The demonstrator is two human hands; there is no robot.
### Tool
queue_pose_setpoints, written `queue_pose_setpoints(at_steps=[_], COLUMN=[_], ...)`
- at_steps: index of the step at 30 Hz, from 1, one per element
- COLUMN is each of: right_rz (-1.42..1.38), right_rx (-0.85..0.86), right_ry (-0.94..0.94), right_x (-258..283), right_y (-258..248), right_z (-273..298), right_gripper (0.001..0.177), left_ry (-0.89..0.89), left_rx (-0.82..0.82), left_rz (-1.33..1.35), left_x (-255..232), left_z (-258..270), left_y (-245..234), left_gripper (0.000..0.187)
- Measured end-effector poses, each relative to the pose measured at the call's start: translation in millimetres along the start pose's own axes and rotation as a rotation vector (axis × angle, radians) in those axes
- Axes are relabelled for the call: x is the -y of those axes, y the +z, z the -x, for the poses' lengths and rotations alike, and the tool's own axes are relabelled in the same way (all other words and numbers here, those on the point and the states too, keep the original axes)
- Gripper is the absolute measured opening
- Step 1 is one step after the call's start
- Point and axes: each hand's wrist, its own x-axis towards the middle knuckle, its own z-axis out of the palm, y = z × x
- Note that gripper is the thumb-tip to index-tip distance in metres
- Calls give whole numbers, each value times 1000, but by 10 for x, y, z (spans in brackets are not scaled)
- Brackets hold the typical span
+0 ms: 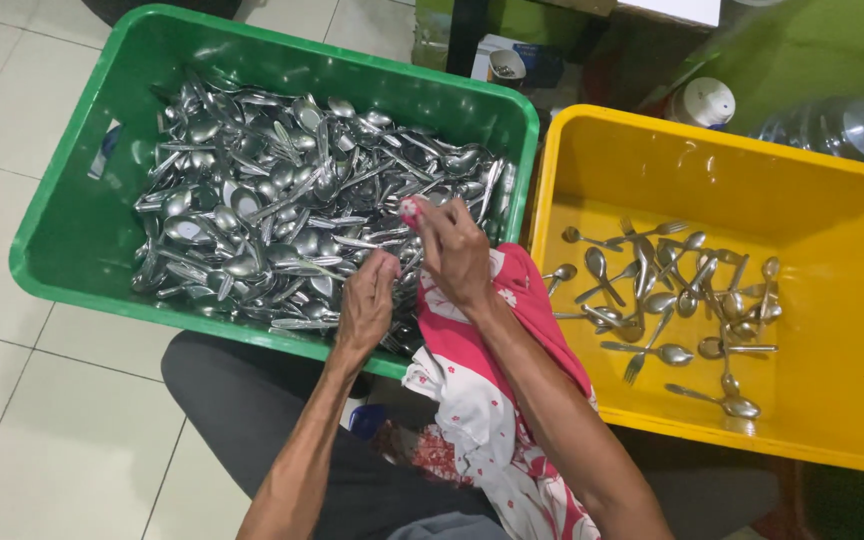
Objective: Wiping silver spoons with a cloth and sorting them between bins.
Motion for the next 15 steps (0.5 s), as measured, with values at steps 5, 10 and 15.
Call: queue_pose_setpoints(at_steps=[5, 10, 15], right_rz=[-205, -56, -333], right_rx=[-10, 52, -2], right_ry=[132, 38, 283], right_x=[-44, 152, -87], right_y=[-35, -57, -105], right_z=[-32, 12, -79], right_gripper=[24, 24, 24], left_ry=[-2, -26, -69], left_rx=[10, -3, 14], left_rz=[24, 75, 49], left_x=[-130, 26, -142], left_z=[-2, 2, 18], left_y=[-29, -20, -35], left_gripper=[31, 32, 32])
